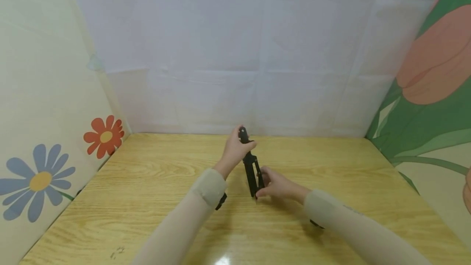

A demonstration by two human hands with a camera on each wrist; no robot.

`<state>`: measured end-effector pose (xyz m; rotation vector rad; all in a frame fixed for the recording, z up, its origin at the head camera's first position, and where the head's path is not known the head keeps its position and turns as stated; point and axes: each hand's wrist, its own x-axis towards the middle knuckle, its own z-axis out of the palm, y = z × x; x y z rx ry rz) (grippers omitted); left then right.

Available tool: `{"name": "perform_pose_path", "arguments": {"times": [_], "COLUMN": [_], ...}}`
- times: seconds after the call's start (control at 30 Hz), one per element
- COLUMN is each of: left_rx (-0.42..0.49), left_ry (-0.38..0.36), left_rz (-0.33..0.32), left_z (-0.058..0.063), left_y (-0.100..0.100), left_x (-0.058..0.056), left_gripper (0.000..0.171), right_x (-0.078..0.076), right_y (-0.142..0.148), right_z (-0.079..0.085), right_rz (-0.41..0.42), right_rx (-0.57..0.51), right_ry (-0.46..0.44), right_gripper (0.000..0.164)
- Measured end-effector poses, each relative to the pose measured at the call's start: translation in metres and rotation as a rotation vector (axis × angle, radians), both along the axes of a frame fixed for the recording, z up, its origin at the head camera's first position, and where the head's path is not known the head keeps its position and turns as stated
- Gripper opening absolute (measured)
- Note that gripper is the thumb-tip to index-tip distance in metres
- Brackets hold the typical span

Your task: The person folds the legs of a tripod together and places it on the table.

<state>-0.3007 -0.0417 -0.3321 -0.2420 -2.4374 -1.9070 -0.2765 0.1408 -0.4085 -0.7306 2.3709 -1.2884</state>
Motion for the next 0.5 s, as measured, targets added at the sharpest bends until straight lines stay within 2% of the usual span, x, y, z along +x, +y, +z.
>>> {"name": "perform_pose_path", "arguments": {"times": [0.1,0.2,0.37,0.5], "left_rx": [0.015,0.023,0.05,0.095], "left_ry": [-0.002,-0.004,-0.002,-0.014], "left_rz": [-0.017,-0.038,-0.091,-0.127], "left_z": [0.001,0.002,0.002,0.001], "left_y": [-0.003,-0.007,-0.012,-0.017], "left_x": [0.0,0.0,-0.002,-0.004], "left_gripper": [0.079,0.08,0.079,0.076], "right_x": [-0.002,-0.005,-0.007,-0.007], "right_y": [0.005,0.009,0.015,0.016], "right_z": [0.002,0.001,0.001,0.0], "right_rz": [-0.006,0.004,0.03,0.05], "right_rx": [-0.007,-0.039,-0.096,-0.116], "right_ry": [-0.038,-0.054,-0.024,-0.007], "right_gripper": [0.063,0.055,0.042,0.042]}}
